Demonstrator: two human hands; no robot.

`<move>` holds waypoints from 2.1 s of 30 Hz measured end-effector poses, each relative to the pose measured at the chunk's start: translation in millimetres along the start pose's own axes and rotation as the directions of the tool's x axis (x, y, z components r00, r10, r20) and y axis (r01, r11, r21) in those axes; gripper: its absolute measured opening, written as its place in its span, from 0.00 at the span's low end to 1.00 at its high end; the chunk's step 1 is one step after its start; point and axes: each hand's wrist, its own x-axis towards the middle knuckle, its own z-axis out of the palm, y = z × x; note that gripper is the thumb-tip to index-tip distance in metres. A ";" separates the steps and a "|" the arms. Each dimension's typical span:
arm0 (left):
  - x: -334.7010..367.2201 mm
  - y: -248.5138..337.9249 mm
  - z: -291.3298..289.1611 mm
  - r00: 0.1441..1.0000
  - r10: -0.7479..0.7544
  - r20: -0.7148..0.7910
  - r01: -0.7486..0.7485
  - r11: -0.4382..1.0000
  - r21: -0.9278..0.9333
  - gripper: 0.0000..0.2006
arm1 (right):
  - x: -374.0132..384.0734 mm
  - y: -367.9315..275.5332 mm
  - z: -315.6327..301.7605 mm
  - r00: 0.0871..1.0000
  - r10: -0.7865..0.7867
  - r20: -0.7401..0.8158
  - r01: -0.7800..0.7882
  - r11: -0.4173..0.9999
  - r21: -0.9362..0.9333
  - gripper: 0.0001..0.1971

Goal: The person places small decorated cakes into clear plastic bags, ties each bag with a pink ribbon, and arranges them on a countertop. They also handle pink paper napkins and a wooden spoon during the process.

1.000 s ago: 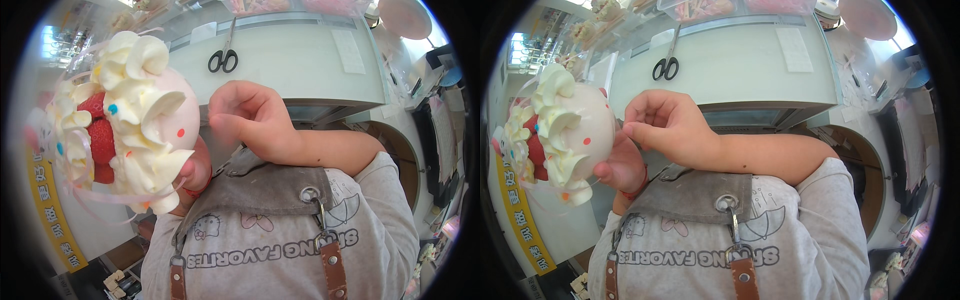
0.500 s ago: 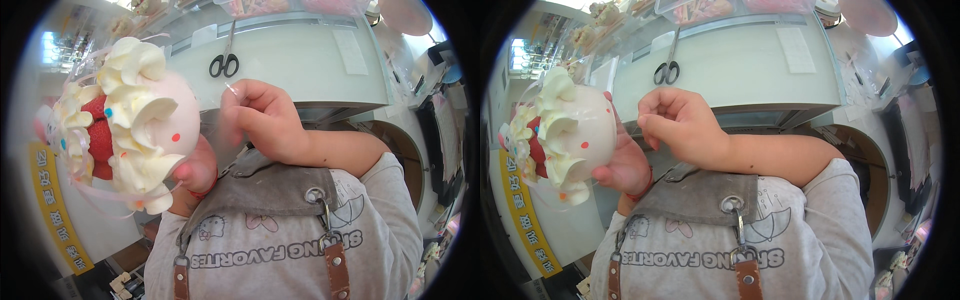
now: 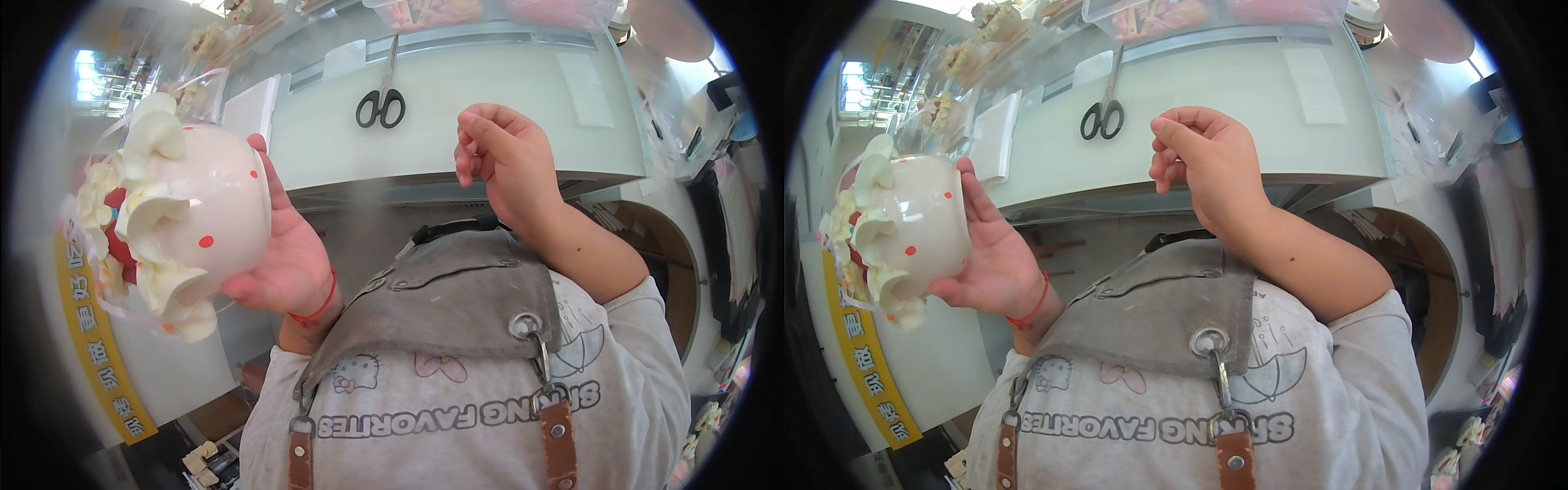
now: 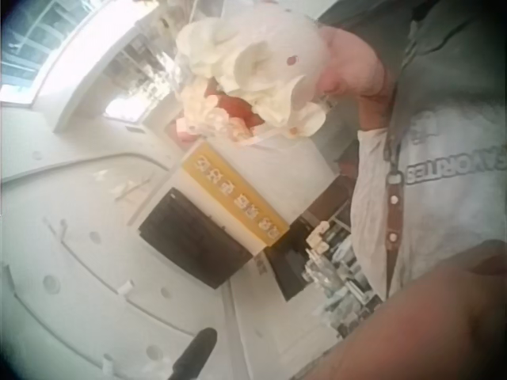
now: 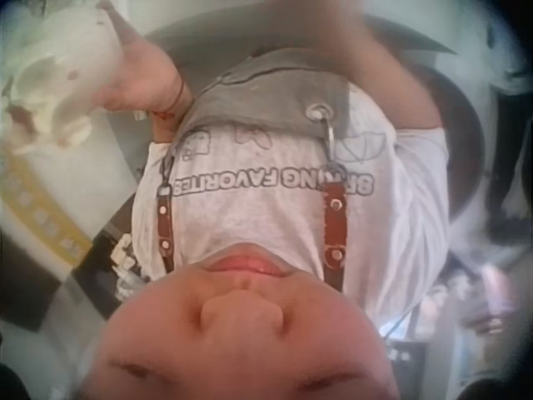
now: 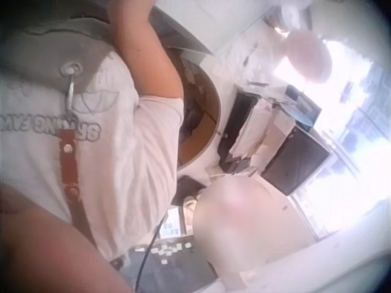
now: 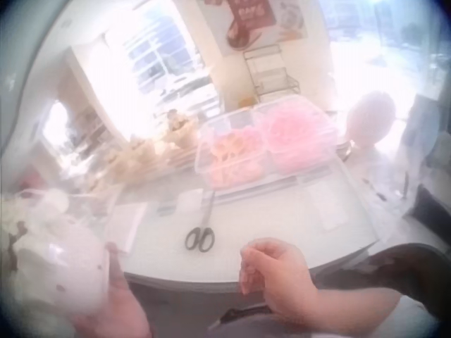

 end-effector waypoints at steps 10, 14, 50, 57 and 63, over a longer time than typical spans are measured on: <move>-4.4 1.5 -26.2 0.997 -0.072 -0.032 0.073 0.997 0.009 0.50 | 15.6 -45.0 -23.6 0.987 0.137 -0.085 -0.160 0.770 -0.617 0.11; -16.9 -1.3 -41.8 0.997 -0.082 -0.008 0.082 0.995 0.049 0.50 | 33.0 -62.4 -22.7 0.973 0.209 -0.095 -0.163 0.340 -0.926 0.09; 74.0 -29.6 -181.0 0.666 -0.682 0.304 0.727 0.500 -0.471 0.37 | 48.8 89.9 176.1 0.728 -0.252 0.638 0.612 0.659 -0.437 0.33; 108.7 -72.8 -228.3 0.783 -0.426 0.454 0.563 0.796 -0.223 0.40 | 79.7 137.9 204.6 0.874 -0.245 0.419 0.443 0.755 -0.483 0.26; 142.2 -96.4 -278.6 0.661 -0.377 0.649 0.404 0.907 0.116 0.34 | 95.4 166.3 214.6 0.930 -0.204 0.305 0.341 0.789 -0.511 0.23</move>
